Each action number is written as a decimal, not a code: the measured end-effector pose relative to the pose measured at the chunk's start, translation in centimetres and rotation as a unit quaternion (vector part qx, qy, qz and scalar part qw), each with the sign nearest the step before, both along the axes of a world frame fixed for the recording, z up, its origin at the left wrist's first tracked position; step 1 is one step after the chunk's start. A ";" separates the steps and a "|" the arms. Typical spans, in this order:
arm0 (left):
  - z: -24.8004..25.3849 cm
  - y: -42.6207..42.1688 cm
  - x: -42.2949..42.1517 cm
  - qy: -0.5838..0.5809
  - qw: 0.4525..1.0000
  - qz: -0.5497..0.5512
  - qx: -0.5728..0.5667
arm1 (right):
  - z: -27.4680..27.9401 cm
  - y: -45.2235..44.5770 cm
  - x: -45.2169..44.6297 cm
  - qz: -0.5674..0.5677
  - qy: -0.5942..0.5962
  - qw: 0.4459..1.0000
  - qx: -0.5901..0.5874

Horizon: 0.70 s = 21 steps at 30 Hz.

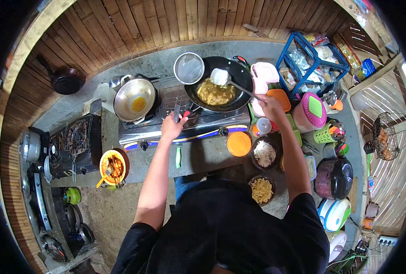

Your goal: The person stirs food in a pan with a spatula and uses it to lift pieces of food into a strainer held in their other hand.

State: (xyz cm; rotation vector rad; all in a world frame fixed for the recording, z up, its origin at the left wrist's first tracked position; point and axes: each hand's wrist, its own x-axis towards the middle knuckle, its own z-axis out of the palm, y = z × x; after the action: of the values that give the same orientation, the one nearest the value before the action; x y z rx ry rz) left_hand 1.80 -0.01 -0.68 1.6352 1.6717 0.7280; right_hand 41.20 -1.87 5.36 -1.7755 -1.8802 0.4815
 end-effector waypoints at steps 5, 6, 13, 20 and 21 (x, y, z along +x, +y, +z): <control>-0.4 0.1 -0.1 -0.008 1.000 -0.001 0.010 | 0.4 -0.3 -0.3 -0.107 -0.140 0.984 0.040; -0.4 0.1 -0.1 -0.007 1.000 -0.002 0.009 | -0.1 -0.1 0.0 -0.109 -0.168 0.979 0.048; -0.3 0.1 0.0 0.001 1.000 -0.004 0.014 | -3.7 0.4 1.5 0.001 -0.071 0.996 0.057; 0.0 0.0 0.0 -0.010 1.000 0.000 0.000 | -3.1 -0.1 -0.1 0.012 0.073 0.995 -0.071; 0.0 0.0 0.0 -0.010 1.000 0.003 -0.002 | -3.2 0.0 0.0 0.020 0.065 0.997 -0.035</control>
State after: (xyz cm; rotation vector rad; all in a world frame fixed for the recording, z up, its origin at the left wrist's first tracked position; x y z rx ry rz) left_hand 1.81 0.00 -0.73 1.6154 1.6644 0.7399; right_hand 41.17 -1.85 2.18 -1.7103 -1.8314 0.6676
